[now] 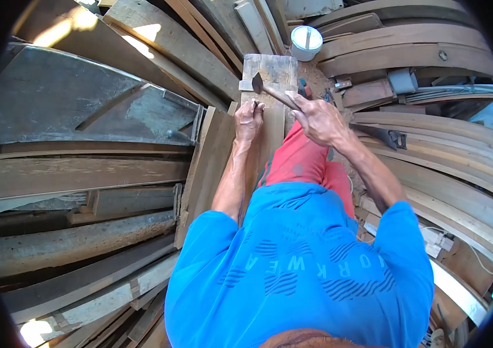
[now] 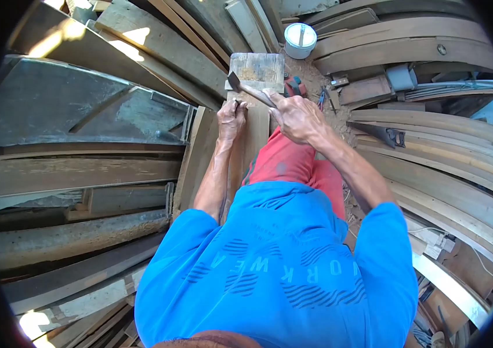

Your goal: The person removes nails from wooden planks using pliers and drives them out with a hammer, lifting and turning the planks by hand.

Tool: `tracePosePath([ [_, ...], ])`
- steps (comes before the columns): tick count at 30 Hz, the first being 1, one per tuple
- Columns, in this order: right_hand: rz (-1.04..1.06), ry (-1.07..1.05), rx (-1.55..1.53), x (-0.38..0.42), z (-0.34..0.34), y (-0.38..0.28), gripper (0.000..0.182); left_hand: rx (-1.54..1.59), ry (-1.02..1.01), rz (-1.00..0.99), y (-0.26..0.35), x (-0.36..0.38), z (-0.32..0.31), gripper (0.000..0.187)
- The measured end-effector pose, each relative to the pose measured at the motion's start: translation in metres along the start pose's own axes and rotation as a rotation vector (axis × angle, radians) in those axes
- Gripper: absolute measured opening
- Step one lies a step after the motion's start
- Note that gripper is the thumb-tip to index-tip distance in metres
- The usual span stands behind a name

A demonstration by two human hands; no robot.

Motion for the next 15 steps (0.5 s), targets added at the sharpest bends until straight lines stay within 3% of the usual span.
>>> tracePosePath([
  [1,0.050,0.079,-0.123,0.011,0.000,-0.008,0.050,-0.071,-0.052,0.140,0.001,0.000,0.000,0.012],
  [2,0.099,0.169,-0.245,0.021,0.004,-0.019,0.049,0.112,-0.006,0.220,0.006,0.002,-0.002,0.015],
  [4,0.163,0.287,-0.444,0.026,0.005,-0.023,0.048,-0.160,-0.011,0.149,0.006,-0.009,0.007,0.016],
  [6,0.198,0.316,-0.610,0.025,-0.011,-0.017,0.047,0.057,-0.038,0.406,0.001,-0.016,0.009,0.017],
  [7,0.310,0.448,-0.548,0.016,-0.025,-0.010,0.047,0.163,-0.052,0.531,-0.006,-0.021,0.010,0.017],
  [8,0.204,0.344,-0.683,0.019,-0.040,0.001,0.047,0.385,-0.020,0.630,-0.034,-0.019,0.006,0.018],
  [10,-0.011,0.132,-0.935,0.032,-0.054,0.007,0.048,0.412,-0.046,0.749,-0.031,-0.022,0.017,0.021],
  [15,-0.134,0.154,-1.118,0.057,-0.078,0.025,0.051,0.291,-0.168,0.805,-0.033,-0.039,0.014,0.026],
])
Point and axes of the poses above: each hand's wrist, its own x-axis away from the middle knuckle, its own z-axis out of the back of the hand, y = z × x, the point moved 2 cm from there along -x, towards the middle knuckle, and after that the axes turned 7 degrees about -y, right-handed, at the moved point
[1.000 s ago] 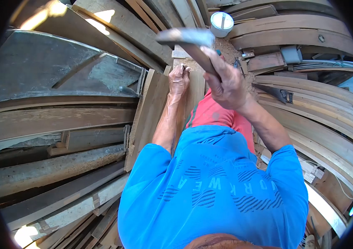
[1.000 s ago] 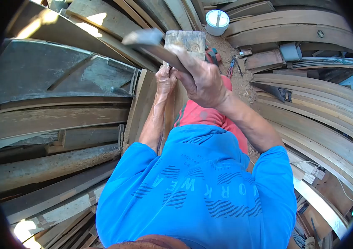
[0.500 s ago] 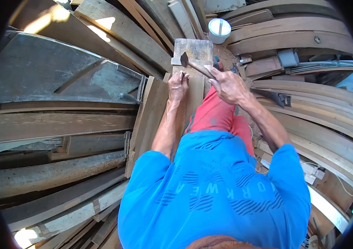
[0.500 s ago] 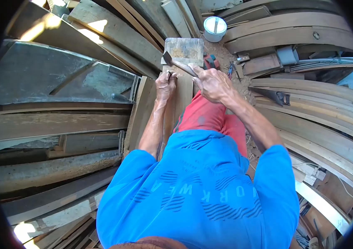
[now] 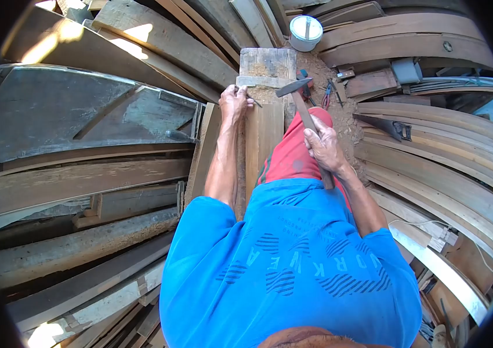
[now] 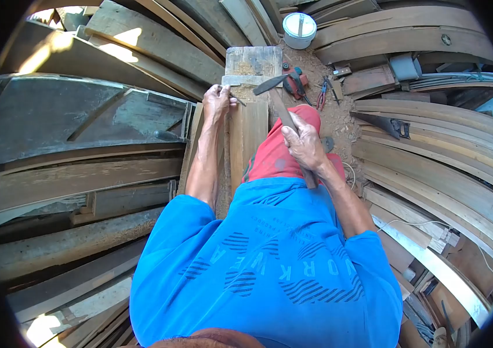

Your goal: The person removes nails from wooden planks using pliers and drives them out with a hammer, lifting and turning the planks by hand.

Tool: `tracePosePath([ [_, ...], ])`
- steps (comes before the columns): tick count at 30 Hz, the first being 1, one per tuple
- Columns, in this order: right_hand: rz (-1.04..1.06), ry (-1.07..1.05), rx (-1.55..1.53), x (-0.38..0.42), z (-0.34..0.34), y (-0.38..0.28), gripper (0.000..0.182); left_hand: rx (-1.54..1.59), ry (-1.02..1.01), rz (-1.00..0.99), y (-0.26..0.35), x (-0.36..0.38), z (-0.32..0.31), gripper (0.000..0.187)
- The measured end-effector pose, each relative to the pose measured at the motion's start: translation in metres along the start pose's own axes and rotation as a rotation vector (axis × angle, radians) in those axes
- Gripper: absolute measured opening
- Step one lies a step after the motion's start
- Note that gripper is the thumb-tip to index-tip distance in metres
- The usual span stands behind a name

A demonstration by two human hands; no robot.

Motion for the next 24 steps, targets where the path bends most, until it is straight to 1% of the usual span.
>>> tracePosePath([
  [2,-0.043,0.012,-0.091,0.005,0.003,0.008,0.052,-0.073,-0.019,-0.058,0.002,-0.013,-0.006,0.026],
  [4,-0.029,0.030,-0.104,0.006,0.007,0.007,0.054,-0.094,-0.037,-0.114,0.013,-0.024,-0.015,0.027],
  [7,-0.001,0.065,-0.099,0.005,0.012,-0.004,0.056,-0.420,-0.197,-0.307,0.033,-0.027,-0.020,0.024],
  [8,0.011,0.077,-0.094,0.005,0.013,-0.009,0.057,-0.500,-0.196,-0.403,0.024,-0.033,-0.021,0.018],
  [11,0.051,0.102,-0.056,0.004,0.016,-0.022,0.058,-0.534,-0.352,-0.422,0.041,-0.019,-0.019,0.015],
  [12,0.052,0.103,-0.036,0.005,0.017,-0.026,0.058,-0.585,-0.387,-0.405,0.040,-0.017,-0.020,0.012],
  [15,0.070,0.128,0.042,0.005,0.019,-0.037,0.058,-0.558,-0.453,-0.479,0.043,-0.009,-0.023,0.010],
  [16,0.081,0.154,0.077,0.005,0.020,-0.040,0.059,-0.532,-0.454,-0.476,0.043,-0.011,-0.024,0.007],
  [19,0.126,0.186,0.146,0.004,0.025,-0.043,0.061,-0.508,-0.486,-0.449,0.051,-0.017,-0.023,0.005],
  [20,0.146,0.189,0.165,0.003,0.027,-0.044,0.062,-0.535,-0.504,-0.470,0.052,-0.019,-0.024,0.006],
  [23,0.127,0.205,0.126,0.002,0.029,-0.046,0.061,-0.467,-0.552,-0.398,0.053,-0.020,-0.024,0.007],
  [24,0.132,0.208,0.117,0.001,0.031,-0.046,0.061,-0.486,-0.538,-0.418,0.059,-0.019,-0.024,0.006],
])
Point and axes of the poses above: each hand's wrist, its own x-axis away from the middle knuckle, its own z-axis out of the back of the hand, y = z × x, the point moved 2 cm from there along -x, towards the middle knuckle, and after that the axes turned 7 degrees about -y, right-handed, at the moved point
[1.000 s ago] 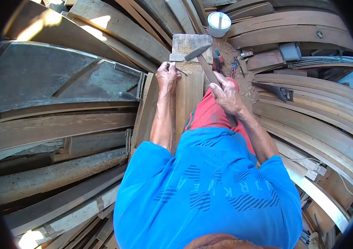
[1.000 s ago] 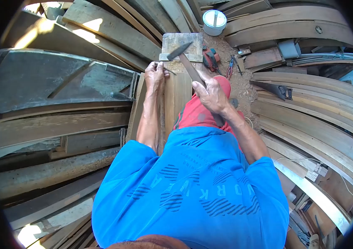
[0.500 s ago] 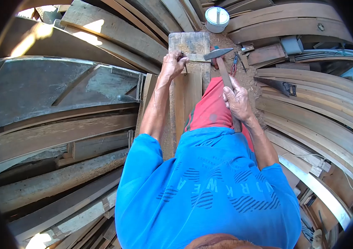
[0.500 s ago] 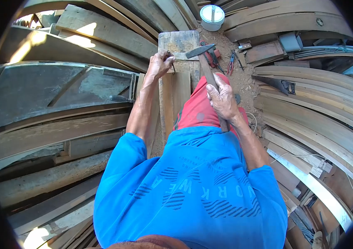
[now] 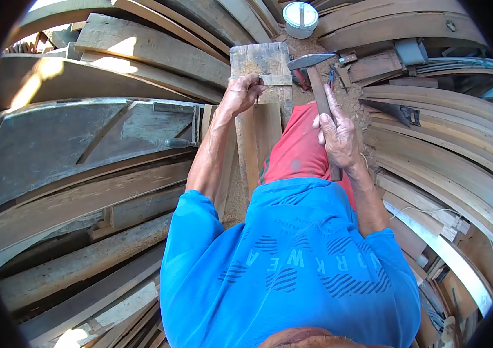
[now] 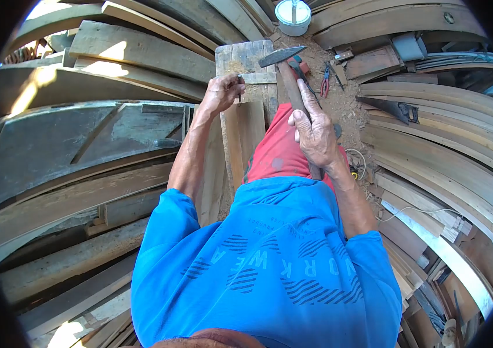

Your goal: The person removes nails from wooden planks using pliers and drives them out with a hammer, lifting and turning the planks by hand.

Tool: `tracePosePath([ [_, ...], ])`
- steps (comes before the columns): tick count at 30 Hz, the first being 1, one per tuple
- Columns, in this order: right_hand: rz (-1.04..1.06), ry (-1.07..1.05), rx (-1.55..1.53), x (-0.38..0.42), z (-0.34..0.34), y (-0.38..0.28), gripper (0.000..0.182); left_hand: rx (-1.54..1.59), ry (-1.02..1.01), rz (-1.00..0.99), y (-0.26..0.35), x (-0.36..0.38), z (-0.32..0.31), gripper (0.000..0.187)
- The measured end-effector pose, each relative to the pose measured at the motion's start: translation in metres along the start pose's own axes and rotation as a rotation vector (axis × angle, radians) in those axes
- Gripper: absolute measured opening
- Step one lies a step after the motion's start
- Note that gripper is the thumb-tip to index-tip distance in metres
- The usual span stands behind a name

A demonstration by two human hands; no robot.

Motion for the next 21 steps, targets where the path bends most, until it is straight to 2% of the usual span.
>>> tracePosePath([
  [6,-0.021,-0.003,-0.070,-0.006,0.001,0.007,0.060,0.021,-0.018,-0.059,-0.003,-0.001,-0.004,0.006],
  [9,-0.017,0.002,-0.046,-0.008,0.003,0.005,0.060,-0.084,0.042,-0.178,-0.006,0.002,-0.004,0.005],
  [12,-0.011,0.013,-0.028,-0.016,0.004,0.004,0.061,0.105,0.116,0.010,-0.013,0.001,-0.002,0.008],
  [15,-0.035,-0.012,-0.048,-0.021,0.002,0.003,0.061,0.057,0.045,-0.029,-0.001,0.002,-0.002,0.007],
  [16,-0.040,-0.025,-0.049,-0.024,0.002,0.002,0.061,0.042,0.020,0.013,-0.008,0.001,-0.004,0.006],
  [19,-0.040,-0.051,-0.089,-0.027,0.004,-0.003,0.061,-0.196,-0.001,0.007,-0.023,0.002,-0.008,0.011],
  [21,-0.011,-0.068,-0.055,-0.031,0.007,-0.006,0.060,-0.098,-0.007,0.198,-0.032,0.000,-0.006,0.018],
])
Point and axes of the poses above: each hand's wrist, its own x-axis away from the middle knuckle, its own z-axis out of the back of the hand, y = z × x, the point moved 2 cm from there along -x, towards the middle knuckle, and after that the axes turned 7 degrees about -y, right-handed, at the moved point
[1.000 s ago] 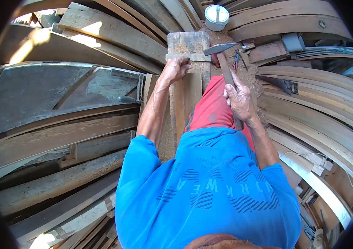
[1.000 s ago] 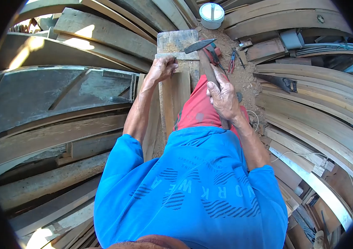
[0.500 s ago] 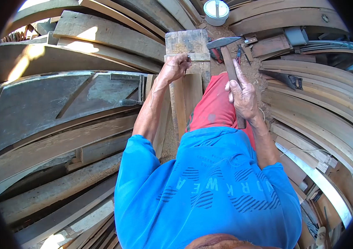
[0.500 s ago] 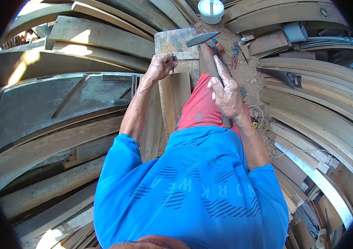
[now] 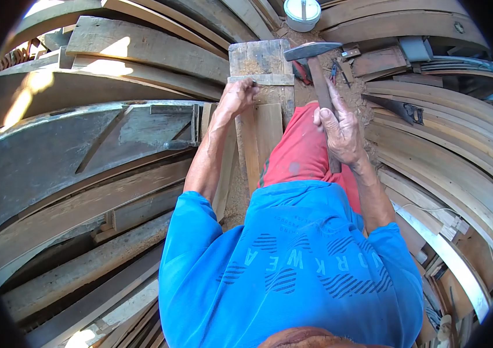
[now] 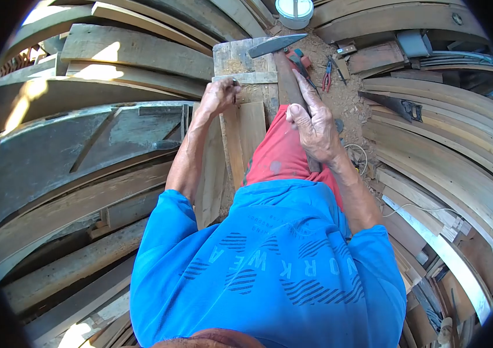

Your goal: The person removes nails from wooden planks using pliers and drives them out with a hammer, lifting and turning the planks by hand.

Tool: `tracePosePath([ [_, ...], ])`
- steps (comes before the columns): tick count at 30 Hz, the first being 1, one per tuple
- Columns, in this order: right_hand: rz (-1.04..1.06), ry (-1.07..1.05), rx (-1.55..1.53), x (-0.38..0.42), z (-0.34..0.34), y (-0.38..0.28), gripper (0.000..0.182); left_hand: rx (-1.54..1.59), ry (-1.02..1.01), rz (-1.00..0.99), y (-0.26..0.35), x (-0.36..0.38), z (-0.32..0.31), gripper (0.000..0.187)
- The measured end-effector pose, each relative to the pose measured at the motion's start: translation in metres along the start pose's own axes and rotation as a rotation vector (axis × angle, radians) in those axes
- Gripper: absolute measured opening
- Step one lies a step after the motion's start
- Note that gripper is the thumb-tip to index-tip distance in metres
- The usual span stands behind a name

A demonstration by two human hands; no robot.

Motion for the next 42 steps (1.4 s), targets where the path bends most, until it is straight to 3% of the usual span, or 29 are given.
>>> tracePosePath([
  [2,0.056,-0.020,0.104,-0.009,0.006,-0.003,0.059,0.071,0.004,0.132,-0.001,-0.003,0.012,0.020],
  [7,-0.078,-0.107,0.224,-0.052,0.020,0.002,0.057,0.312,-0.131,0.261,-0.010,-0.018,0.014,0.022],
  [10,-0.102,-0.137,0.219,-0.073,0.024,0.007,0.056,0.377,-0.184,0.199,-0.009,-0.019,0.007,0.022],
  [17,-0.040,-0.178,0.228,-0.127,0.030,0.024,0.057,0.500,-0.276,0.329,-0.011,-0.018,0.010,0.021],
  [23,-0.034,-0.282,0.254,-0.164,0.026,0.029,0.059,0.523,-0.276,0.336,-0.009,-0.015,0.010,0.021],
  [25,0.028,-0.333,0.396,-0.176,0.024,0.040,0.057,0.493,-0.282,0.300,-0.010,-0.015,0.008,0.022],
  [32,0.002,-0.679,0.607,-0.196,0.022,0.061,0.054,0.358,-0.357,0.203,-0.005,-0.021,0.008,0.026],
  [37,0.102,-0.347,0.440,-0.199,0.022,0.066,0.052,0.398,-0.334,0.209,-0.006,-0.020,0.006,0.027],
  [40,-0.080,-0.728,0.587,-0.203,0.028,0.067,0.053,0.397,-0.347,0.211,-0.009,-0.024,0.004,0.027],
  [42,-0.250,-0.629,0.461,-0.209,0.035,0.052,0.055,0.405,-0.353,0.221,-0.012,-0.022,0.001,0.027],
])
Point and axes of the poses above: each hand's wrist, its own x-axis away from the middle knuckle, its own z-axis out of the back of the hand, y = z × x, the point moved 2 cm from there along -x, towards the middle knuckle, and after that the axes turned 7 degrees about -y, right-handed, at the moved point
